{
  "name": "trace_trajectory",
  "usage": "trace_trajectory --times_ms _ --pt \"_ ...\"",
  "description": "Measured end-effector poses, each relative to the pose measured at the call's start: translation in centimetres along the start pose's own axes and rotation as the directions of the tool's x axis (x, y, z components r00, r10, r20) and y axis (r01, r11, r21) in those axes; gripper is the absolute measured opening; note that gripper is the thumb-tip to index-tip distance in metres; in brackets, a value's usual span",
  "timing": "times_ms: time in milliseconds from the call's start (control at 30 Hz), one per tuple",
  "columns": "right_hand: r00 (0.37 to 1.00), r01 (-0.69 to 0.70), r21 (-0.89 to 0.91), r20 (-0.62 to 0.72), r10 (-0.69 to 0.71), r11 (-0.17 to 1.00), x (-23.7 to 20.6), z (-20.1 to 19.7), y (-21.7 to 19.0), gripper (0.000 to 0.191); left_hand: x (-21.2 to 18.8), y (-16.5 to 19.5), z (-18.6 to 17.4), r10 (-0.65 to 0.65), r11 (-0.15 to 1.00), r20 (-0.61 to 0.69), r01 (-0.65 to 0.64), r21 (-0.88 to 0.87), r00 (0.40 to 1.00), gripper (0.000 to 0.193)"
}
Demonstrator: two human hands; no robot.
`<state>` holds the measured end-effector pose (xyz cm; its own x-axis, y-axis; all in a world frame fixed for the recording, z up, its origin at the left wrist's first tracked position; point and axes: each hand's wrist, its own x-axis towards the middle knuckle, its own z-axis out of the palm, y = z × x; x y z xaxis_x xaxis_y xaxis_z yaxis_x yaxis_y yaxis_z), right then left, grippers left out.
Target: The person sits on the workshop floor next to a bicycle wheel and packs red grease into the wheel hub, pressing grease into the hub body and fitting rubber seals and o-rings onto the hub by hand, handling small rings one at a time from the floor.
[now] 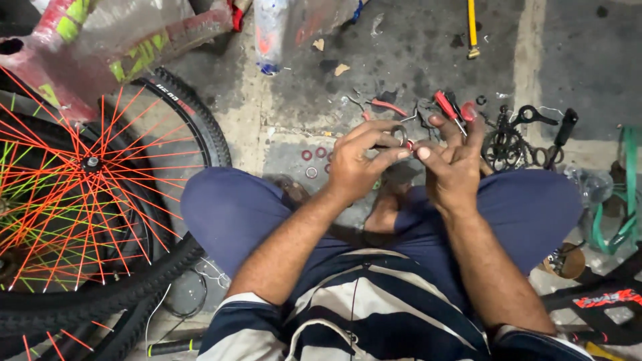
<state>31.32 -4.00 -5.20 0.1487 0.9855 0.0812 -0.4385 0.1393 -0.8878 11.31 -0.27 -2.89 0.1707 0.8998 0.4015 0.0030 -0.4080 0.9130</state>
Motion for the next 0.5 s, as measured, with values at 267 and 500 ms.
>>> trace_trajectory --times_ms 267,500 --pt "0.997 0.013 -0.130 0.083 -0.002 0.991 -1.1 0.6 -0.6 0.102 -0.4 -1.0 0.6 -0.264 0.740 0.131 0.288 -0.608 0.956 0.046" --pt "0.878 0.390 -0.452 0.444 -0.177 0.802 -2.8 2.4 -1.3 0.108 -0.9 -1.8 0.8 -0.214 0.481 0.163 0.249 -0.841 0.963 0.047"
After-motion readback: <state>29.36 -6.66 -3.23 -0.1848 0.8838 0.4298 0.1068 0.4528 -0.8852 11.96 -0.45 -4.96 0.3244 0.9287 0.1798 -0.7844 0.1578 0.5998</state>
